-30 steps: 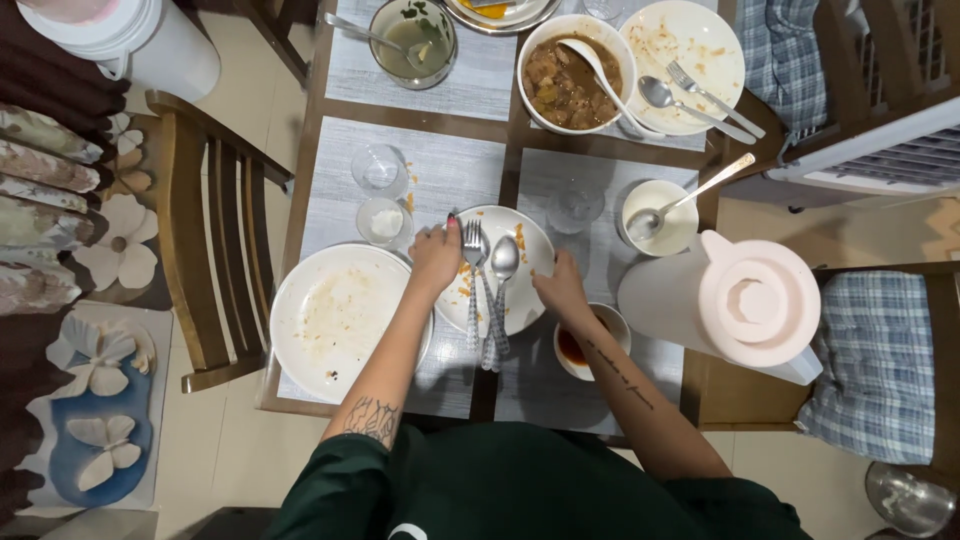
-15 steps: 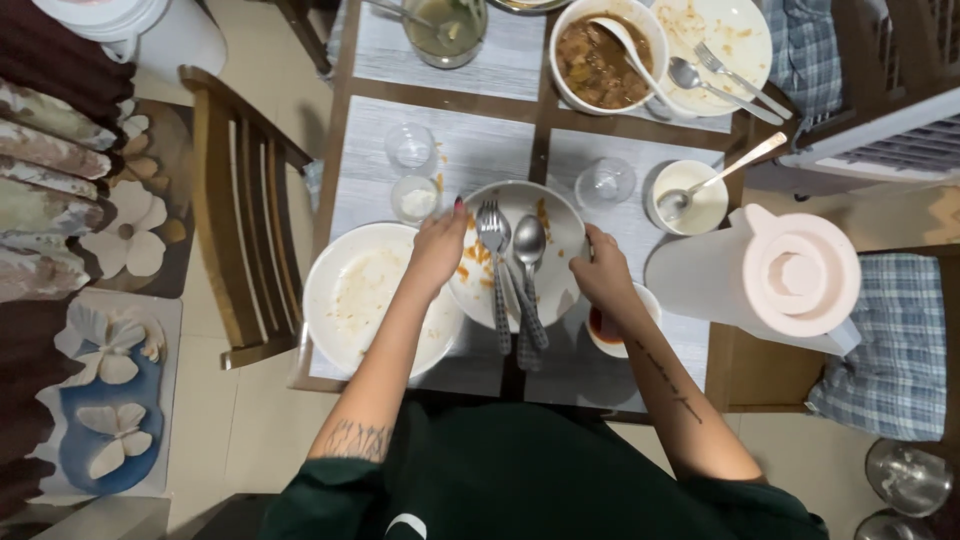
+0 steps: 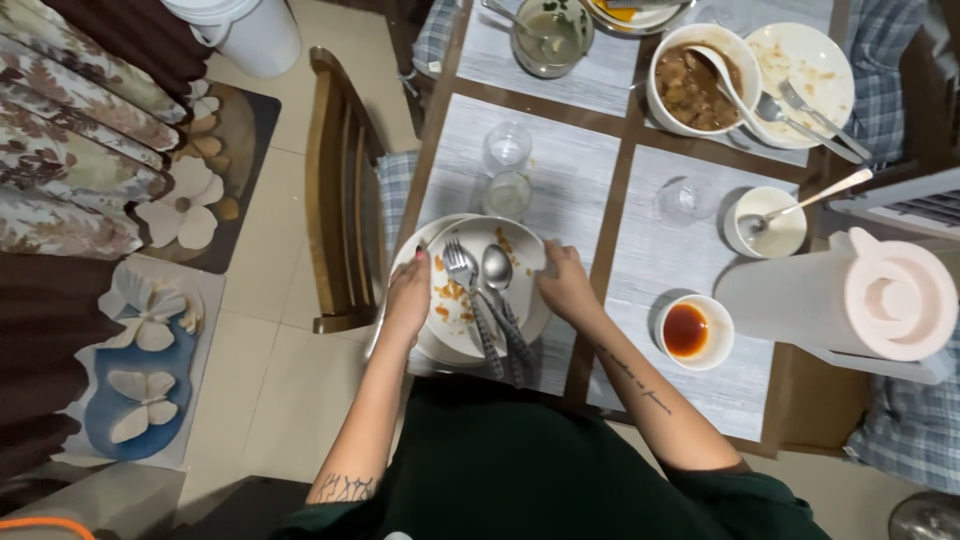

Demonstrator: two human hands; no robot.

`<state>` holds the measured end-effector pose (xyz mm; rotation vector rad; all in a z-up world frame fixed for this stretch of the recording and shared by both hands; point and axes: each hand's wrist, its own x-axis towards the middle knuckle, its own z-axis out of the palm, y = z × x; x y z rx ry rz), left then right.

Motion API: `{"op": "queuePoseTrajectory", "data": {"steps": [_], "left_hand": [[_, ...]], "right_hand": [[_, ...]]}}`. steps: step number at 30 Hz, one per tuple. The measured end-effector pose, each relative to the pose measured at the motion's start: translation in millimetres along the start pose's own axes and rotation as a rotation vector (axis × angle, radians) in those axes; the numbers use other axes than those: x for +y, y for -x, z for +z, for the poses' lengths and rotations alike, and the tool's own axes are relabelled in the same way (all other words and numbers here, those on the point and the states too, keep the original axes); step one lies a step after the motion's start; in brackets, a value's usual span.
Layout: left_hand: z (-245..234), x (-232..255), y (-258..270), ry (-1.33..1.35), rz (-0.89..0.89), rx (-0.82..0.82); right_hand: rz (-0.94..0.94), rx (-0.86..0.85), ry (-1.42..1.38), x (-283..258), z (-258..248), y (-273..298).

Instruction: Clear leftover food and dirty dishes from a dining table and move them to a kitchen counter.

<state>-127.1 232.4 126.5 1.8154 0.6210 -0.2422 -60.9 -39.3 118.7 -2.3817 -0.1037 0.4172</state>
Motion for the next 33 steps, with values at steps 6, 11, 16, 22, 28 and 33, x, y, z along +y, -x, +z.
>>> {"op": "queuePoseTrajectory", "data": {"steps": [6, 11, 16, 22, 28, 33], "left_hand": [[-17.4, -26.2, -12.1, -0.084, -0.092, 0.051], [-12.3, -44.6, -25.1, -0.226, -0.087, 0.062], [-1.3, -70.2, -36.3, -0.289, -0.042, 0.075], [7.5, -54.7, -22.4, -0.302, -0.093, 0.065], [15.7, -45.0, -9.8, -0.292, -0.087, 0.036], [18.5, -42.8, -2.8, -0.212, -0.041, 0.061]], "right_hand": [[-0.047, 0.016, -0.148, -6.9, 43.2, -9.6], [-0.049, 0.069, -0.138, -6.5, 54.3, -8.8], [-0.041, 0.165, -0.110, -11.4, 60.1, -4.4], [-0.075, 0.254, -0.097, -3.4, 68.9, 0.1], [-0.034, 0.319, -0.229, -35.0, 58.4, 14.0], [-0.025, 0.336, -0.286, -35.3, 55.0, 22.4]]}}
